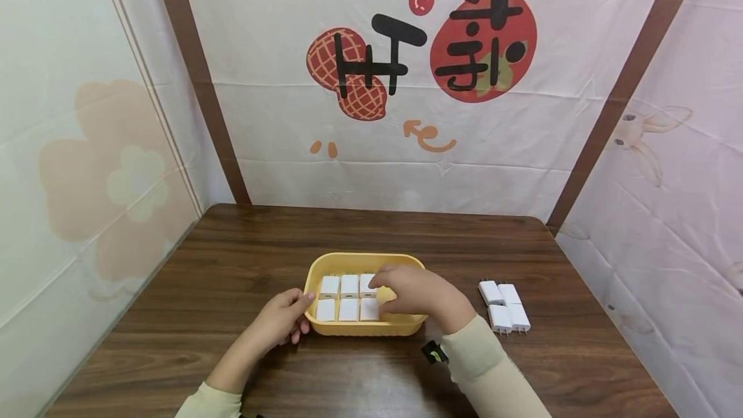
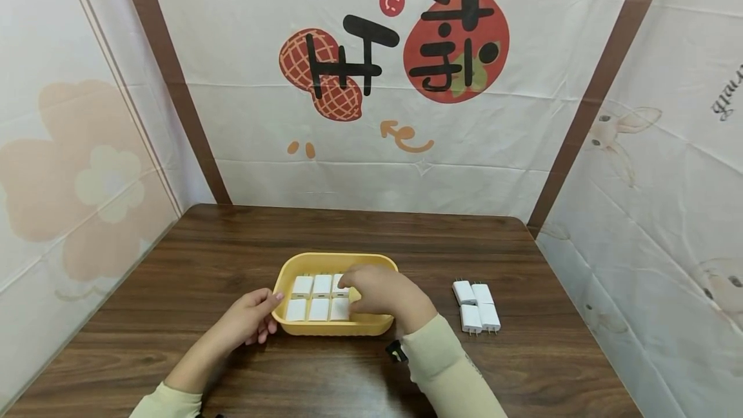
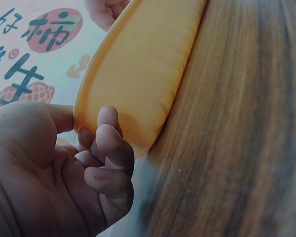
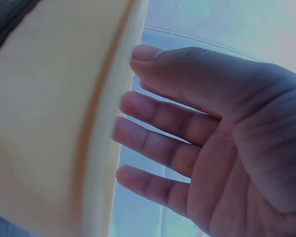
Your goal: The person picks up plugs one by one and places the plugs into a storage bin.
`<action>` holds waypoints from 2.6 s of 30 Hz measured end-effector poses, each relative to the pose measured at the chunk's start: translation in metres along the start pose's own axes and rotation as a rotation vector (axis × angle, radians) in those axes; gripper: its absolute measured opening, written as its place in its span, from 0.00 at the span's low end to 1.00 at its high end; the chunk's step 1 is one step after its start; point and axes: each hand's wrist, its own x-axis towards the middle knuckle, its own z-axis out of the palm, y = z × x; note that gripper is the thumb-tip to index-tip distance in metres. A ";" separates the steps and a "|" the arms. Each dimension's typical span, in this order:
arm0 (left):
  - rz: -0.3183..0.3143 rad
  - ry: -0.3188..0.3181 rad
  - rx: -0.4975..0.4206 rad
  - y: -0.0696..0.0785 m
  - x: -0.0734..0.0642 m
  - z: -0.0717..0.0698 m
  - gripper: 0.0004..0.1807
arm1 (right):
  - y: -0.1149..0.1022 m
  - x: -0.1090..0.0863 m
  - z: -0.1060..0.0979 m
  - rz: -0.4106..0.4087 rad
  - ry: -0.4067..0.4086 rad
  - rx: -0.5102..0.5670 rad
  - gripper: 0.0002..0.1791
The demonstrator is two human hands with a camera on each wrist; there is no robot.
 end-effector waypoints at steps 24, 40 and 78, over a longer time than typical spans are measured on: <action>0.000 -0.013 0.006 0.003 -0.001 0.000 0.23 | 0.017 -0.031 -0.030 0.111 0.069 0.060 0.24; -0.008 -0.013 -0.002 0.001 -0.001 0.000 0.23 | 0.029 -0.043 -0.037 0.170 0.080 -0.004 0.24; -0.004 -0.029 -0.017 0.002 0.001 0.000 0.24 | 0.099 -0.101 -0.026 0.426 0.038 -0.019 0.28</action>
